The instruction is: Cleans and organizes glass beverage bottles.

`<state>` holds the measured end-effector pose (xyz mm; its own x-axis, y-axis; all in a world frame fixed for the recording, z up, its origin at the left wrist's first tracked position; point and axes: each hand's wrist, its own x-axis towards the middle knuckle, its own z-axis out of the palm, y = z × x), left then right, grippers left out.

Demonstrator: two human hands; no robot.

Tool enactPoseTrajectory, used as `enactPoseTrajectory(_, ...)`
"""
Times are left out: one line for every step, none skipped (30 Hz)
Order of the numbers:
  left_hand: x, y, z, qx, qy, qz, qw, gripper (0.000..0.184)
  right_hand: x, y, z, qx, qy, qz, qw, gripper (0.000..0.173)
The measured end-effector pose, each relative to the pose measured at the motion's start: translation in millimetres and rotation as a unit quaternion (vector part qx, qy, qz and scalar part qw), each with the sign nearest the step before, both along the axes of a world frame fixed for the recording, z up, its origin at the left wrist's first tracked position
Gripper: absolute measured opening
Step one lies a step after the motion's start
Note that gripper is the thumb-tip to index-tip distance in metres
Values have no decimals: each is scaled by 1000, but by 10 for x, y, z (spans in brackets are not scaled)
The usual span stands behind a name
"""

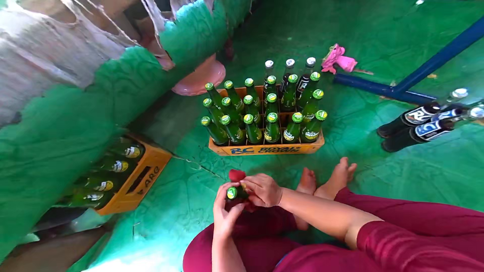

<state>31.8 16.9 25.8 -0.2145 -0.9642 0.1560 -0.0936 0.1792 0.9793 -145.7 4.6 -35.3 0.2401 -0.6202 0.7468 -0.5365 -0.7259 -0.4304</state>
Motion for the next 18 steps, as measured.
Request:
enactPoseTrajectory(24,-19,-15,2,16,-1,1000,54,-77,35,-137,11,16,-20,1000,62)
enactPoseTrajectory(15,-43,-25,4,19,19,1000,48,-169,81,-281,41,29,-29,998,61)
enactPoseTrajectory(-27,-66,-28,4,8,56,998,37,-277,142,-432,86,43,-33,995,59)
enactPoseTrajectory(-81,-96,-39,-4,-6,96,995,27,-386,208,-547,149,58,-28,987,56)
enactPoseTrajectory(-138,-129,-59,-15,-13,135,991,19,-464,248,-576,225,61,-13,972,51)
enactPoseTrajectory(-204,-157,-88,-27,-8,172,985,13,-494,249,-519,297,51,4,953,47)
enactPoseTrajectory(-267,-163,-124,-41,2,203,978,9,-467,245,-426,348,29,13,937,45)
enactPoseTrajectory(-307,-160,-155,-59,8,219,974,7,-374,242,-295,373,-6,15,928,44)
enactPoseTrajectory(-343,-163,-171,-83,7,220,972,8,-243,219,-138,365,-46,10,930,43)
enactPoseTrajectory(-385,-157,-176,-107,-3,214,971,10,-92,193,4,311,-77,-3,947,43)
enactPoseTrajectory(-426,-133,-183,-127,-10,210,969,12,47,176,113,245,-87,-15,966,44)
enactPoseTrajectory(-463,-99,-189,-138,-8,209,968,12,148,154,166,177,-83,-21,981,45)
enactPoseTrajectory(-482,-68,-202,-139,10,210,968,9,193,125,142,113,-67,-22,991,47)
enactPoseTrajectory(-467,-51,-218,-125,45,211,968,4,194,104,66,71,-48,-11,996,48)
enactPoseTrajectory(-431,-57,-229,-103,88,212,968,11,164,92,-22,52,-29,1,998,49)
enactPoseTrajectory(-385,-79,-226,-73,138,211,965,17,114,99,-111,60,-7,4,998,53)
enactPoseTrajectory(-339,-97,-220,-33,188,216,958,23,46,140,-193,92,16,1,996,57)
enactPoseTrajectory(-295,-102,-217,12,230,228,946,27,-35,213,-269,149,38,-6,988,61)
